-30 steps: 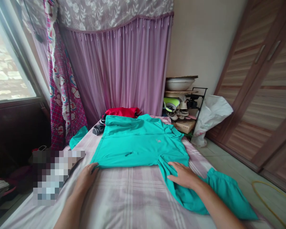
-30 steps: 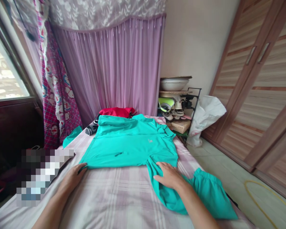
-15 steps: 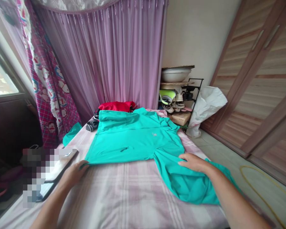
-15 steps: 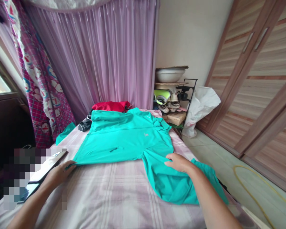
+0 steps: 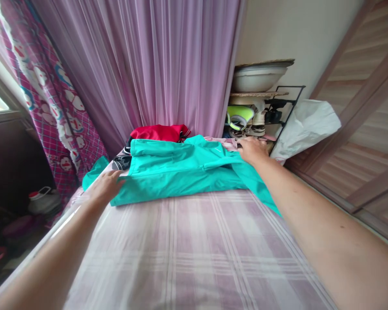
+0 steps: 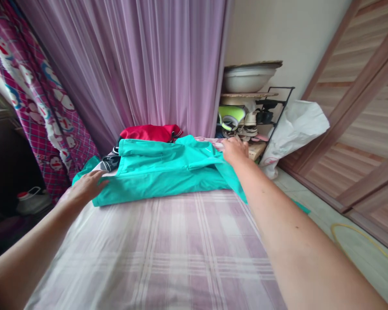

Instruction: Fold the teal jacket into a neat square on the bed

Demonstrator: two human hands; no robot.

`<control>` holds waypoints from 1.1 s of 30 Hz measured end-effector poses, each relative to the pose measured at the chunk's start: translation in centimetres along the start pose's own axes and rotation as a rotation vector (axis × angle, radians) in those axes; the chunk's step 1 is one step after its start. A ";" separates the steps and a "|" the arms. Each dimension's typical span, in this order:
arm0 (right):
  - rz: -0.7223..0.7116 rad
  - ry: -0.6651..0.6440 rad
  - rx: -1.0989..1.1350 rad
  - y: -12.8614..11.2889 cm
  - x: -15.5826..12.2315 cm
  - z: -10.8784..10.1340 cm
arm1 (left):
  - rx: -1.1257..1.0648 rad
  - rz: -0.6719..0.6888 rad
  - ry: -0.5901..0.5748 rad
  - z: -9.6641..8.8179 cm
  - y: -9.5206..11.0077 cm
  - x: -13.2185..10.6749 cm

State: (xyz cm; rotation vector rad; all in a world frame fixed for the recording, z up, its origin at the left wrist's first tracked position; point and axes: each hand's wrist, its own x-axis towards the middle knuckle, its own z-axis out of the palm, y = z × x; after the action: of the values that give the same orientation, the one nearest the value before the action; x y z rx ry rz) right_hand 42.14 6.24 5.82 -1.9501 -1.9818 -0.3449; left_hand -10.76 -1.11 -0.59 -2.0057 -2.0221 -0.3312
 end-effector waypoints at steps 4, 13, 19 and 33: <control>-0.136 0.212 0.160 -2.8 -2.2 1.1 | 0.001 0.068 0.003 2.7 1.6 -1.3; -0.352 -0.268 0.068 -2.5 -12.3 11.2 | -0.093 0.168 -0.167 5.9 -0.1 -6.4; -0.253 -0.312 -0.110 -2.7 -10.3 10.1 | 0.003 0.130 -0.212 4.8 1.5 -5.8; -0.090 -0.349 0.080 1.1 -19.2 6.0 | -0.112 0.213 -0.212 2.3 0.1 -14.3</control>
State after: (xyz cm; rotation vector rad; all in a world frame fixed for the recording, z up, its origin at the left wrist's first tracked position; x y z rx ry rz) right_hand 42.89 -8.89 -7.48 -1.9820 -2.2605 0.0602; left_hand -10.67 -13.70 -7.78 -2.3915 -1.9190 -0.1976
